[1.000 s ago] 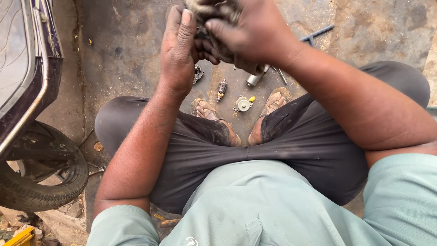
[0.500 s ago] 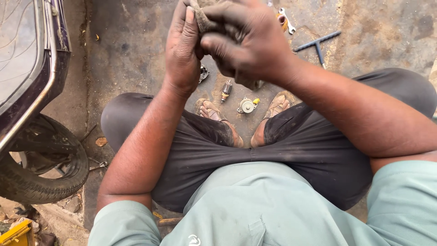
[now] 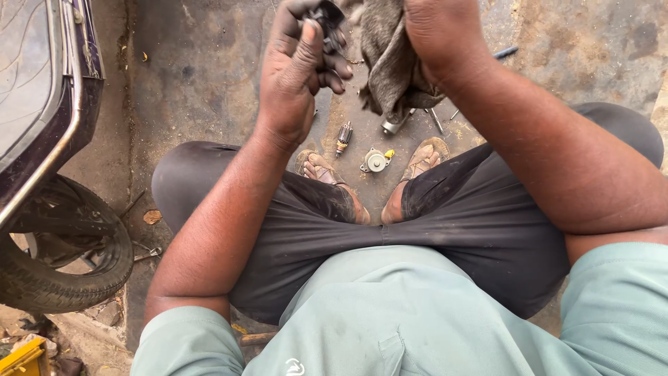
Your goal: The recorder is cleaning and lubricating parts of a motorcycle engine component, likely a starter motor, while sitting on the floor.
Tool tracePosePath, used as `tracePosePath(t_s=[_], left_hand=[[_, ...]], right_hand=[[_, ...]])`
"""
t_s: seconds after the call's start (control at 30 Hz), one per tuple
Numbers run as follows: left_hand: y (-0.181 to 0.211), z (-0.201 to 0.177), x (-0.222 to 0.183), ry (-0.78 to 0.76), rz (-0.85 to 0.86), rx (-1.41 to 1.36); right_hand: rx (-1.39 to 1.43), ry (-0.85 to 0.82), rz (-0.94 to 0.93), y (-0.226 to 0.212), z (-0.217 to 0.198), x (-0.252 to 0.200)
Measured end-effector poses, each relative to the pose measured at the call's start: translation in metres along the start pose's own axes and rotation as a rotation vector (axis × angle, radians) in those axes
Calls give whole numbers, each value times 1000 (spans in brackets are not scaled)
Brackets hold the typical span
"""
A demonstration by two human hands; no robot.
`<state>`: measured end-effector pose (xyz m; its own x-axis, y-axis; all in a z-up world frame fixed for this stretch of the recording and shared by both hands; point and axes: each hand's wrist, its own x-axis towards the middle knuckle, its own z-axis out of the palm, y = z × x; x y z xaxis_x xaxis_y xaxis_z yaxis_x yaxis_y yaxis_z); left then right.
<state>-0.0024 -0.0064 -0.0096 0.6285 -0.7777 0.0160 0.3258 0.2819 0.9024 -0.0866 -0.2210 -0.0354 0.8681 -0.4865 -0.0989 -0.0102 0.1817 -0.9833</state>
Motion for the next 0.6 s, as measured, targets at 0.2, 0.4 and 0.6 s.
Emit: tracePosePath(t_s=[0.2,0.4,0.6], left_hand=[[2,-7,2,62,34,-83],[9,0,0,77,43,-42],[7,-2,0,94,-7,-26]], right_hand=[[-256,-315,-97,-74,45,-42],[-738,-237,-1010,-75,39,-41],[-943,-206,-1224,-59,29,-36]])
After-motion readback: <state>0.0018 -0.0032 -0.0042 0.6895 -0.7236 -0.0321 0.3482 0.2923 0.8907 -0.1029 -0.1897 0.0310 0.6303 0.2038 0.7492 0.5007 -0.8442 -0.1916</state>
